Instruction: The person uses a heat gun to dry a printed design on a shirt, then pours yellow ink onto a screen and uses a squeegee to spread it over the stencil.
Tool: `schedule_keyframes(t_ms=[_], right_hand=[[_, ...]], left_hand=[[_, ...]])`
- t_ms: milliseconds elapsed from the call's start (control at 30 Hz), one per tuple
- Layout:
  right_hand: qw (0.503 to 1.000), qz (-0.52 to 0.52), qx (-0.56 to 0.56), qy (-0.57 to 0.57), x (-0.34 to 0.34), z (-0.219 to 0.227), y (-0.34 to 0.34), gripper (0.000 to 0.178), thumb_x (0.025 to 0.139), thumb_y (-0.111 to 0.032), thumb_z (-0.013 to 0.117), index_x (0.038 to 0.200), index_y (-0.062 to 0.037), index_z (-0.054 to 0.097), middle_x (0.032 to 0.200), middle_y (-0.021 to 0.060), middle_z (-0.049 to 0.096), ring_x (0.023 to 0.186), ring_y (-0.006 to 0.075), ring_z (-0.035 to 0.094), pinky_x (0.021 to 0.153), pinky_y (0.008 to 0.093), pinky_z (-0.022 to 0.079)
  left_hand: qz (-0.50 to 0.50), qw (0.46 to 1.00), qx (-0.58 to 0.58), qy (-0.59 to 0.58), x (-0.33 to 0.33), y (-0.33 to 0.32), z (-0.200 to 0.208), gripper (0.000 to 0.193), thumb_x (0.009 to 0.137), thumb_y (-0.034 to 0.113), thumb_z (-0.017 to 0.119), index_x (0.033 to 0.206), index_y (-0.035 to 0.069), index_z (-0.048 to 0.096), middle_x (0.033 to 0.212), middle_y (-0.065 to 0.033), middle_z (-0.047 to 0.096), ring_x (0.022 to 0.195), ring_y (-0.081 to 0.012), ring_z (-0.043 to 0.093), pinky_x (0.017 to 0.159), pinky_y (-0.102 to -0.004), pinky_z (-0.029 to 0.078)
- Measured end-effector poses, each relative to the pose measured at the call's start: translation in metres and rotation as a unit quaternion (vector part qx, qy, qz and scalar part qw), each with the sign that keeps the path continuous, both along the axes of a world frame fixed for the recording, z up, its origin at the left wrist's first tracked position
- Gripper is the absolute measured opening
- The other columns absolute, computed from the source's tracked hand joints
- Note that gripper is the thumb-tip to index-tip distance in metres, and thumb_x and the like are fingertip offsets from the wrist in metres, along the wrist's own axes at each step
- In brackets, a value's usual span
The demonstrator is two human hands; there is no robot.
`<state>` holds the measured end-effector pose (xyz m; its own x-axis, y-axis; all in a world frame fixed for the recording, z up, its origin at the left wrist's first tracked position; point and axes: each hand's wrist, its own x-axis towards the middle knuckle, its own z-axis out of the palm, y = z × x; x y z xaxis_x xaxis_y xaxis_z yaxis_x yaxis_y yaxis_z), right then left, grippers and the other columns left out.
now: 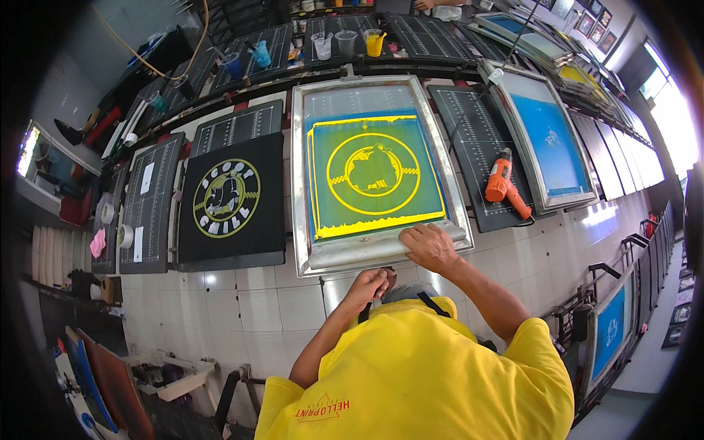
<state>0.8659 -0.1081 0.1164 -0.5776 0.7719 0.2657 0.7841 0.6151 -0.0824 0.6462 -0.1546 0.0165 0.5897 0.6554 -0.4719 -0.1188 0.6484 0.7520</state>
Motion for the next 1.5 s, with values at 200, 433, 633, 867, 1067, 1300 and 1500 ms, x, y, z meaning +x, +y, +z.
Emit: schedule_keyframes(t_ms=[200,433,633,867,1067,1300,1500], right_hand=[[0.997,-0.025,0.031,-0.069,0.005,-0.028,-0.008,0.028,0.073,-0.022,0.065,0.098,-0.0117,0.057,0.1,0.0026,0.061,0.094,0.0208,0.058,0.075,0.0341,0.046],[0.997,-0.036,-0.024,-0.066,-0.001,-0.026,-0.029,0.045,0.076,-0.027,0.068,0.114,-0.008,0.057,0.123,0.0098,0.056,0.112,0.0267,0.053,0.086,0.0371,0.046],[0.996,-0.066,-0.066,-0.008,-0.003,-0.031,-0.04,0.054,0.078,-0.035,0.072,0.12,-0.0064,0.055,0.131,0.012,0.052,0.122,0.0291,0.048,0.096,0.0396,0.043],[0.974,-0.128,-0.059,0.178,0.02,-0.02,-0.033,0.05,0.078,-0.027,0.075,0.119,-0.0025,0.059,0.127,0.0163,0.059,0.119,0.032,0.055,0.099,0.0415,0.044],[0.896,-0.356,0.047,0.261,0.107,-0.039,-0.002,0.028,0.088,-0.011,0.061,0.115,-0.0016,0.06,0.11,0.02,0.063,0.105,0.0369,0.059,0.092,0.0426,0.046],[0.809,-0.425,-0.129,0.385,0.141,-0.107,0.021,0.028,0.096,-0.015,0.051,0.117,0.0,0.06,0.105,0.0203,0.067,0.099,0.0328,0.063,0.088,0.0379,0.048],[0.757,-0.43,-0.121,0.477,0.146,-0.122,0.033,0.022,0.09,-0.006,0.056,0.107,0.0039,0.065,0.087,0.0088,0.066,0.079,0.0149,0.059,0.074,0.0285,0.048]], left_hand=[[-0.029,0.998,0.036,0.034,0.002,0.0,-0.001,0.029,0.103,0.029,0.048,0.116,0.006,0.058,0.071,0.0054,0.05,0.059,-0.0033,0.043,0.054,-0.0189,0.033],[-0.027,0.993,0.1,0.057,0.003,-0.004,-0.024,0.021,0.098,0.021,0.056,0.111,0.006,0.063,0.071,0.0031,0.055,0.056,-0.0043,0.047,0.053,-0.0194,0.037],[-0.045,0.986,0.143,0.072,0.004,-0.005,-0.029,0.019,0.097,0.018,0.057,0.082,0.005,0.057,0.069,0.0014,0.055,0.056,-0.006,0.047,0.052,-0.0223,0.038],[-0.203,0.95,0.211,0.113,-0.04,0.0,0.041,0.036,0.096,0.013,0.055,0.13,0.001,0.053,0.079,-0.004,0.064,0.071,-0.0101,0.06,0.061,-0.0268,0.047],[0.249,0.893,0.295,0.231,-0.131,0.044,0.079,0.032,0.099,0.016,0.05,0.126,0.001,0.057,0.094,-0.0102,0.068,0.084,-0.0178,0.064,0.075,-0.0301,0.051],[0.24,0.764,0.401,0.445,-0.153,0.075,0.008,0.031,0.099,0.02,0.05,0.114,-0.003,0.065,0.108,-0.0203,0.067,0.101,-0.0327,0.065,0.087,-0.0364,0.05],[0.232,0.749,0.37,0.498,-0.142,0.091,0.006,0.029,0.096,0.018,0.053,0.112,-0.002,0.066,0.098,-0.0233,0.069,0.091,-0.0355,0.068,0.08,-0.0376,0.051]])
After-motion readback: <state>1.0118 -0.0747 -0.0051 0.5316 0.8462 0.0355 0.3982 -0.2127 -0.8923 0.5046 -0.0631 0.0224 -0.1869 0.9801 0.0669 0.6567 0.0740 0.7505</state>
